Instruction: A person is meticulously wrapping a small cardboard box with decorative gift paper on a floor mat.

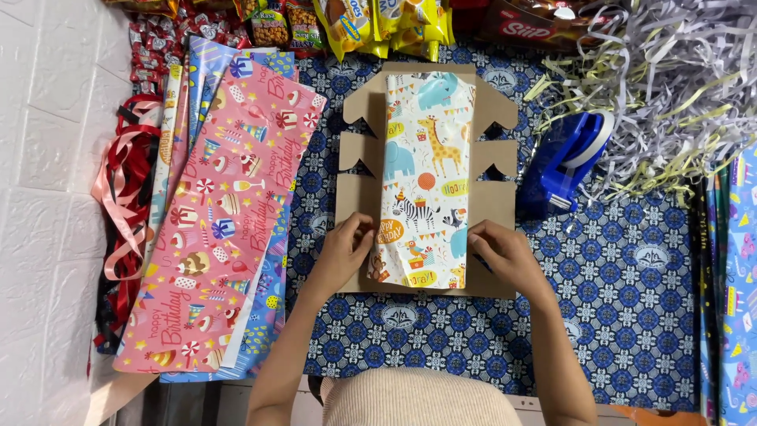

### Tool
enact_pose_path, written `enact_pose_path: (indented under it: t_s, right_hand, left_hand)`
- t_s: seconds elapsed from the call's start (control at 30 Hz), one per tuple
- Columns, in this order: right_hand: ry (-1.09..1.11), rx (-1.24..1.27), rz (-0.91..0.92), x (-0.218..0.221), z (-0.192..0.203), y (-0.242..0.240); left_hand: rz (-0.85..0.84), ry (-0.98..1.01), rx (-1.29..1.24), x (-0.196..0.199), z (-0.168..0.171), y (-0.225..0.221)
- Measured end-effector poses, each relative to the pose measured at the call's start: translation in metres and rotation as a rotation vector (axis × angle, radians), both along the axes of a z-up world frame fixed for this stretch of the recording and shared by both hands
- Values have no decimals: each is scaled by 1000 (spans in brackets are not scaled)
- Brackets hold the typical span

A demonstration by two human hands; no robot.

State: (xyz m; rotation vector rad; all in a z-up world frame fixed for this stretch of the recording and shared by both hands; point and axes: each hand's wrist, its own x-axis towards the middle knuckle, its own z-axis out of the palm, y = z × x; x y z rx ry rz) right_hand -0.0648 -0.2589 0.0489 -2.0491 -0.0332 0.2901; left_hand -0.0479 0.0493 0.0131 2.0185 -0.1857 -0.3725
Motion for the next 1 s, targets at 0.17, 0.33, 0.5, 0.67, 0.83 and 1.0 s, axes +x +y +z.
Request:
enact_pose_path:
  t_s: [0.17, 0.33, 0.5, 0.67, 0.83, 1.0]
  right_hand:
    - [-41, -11, -13, 0, -10, 0]
    - [-74, -8, -30, -1, -13, 2]
    - [-58, 91, -46, -3, -9, 14]
    - [-29, 130, -48, -6, -14, 18]
    - [-91, 152, 3, -6, -25, 13]
    - [-212, 117, 57, -4, -24, 16]
  left_hand:
    - [27, -73, -99, -1, -8, -2]
    - [24, -41, -149, -4, -6, -1]
    - [23, -49, -185, -7, -5, -2]
    - [39, -79, -163, -8, -14, -3]
    - [32, -111, -168, -8, -5, -5]
    - [-51, -206, -106, -8, -20, -3]
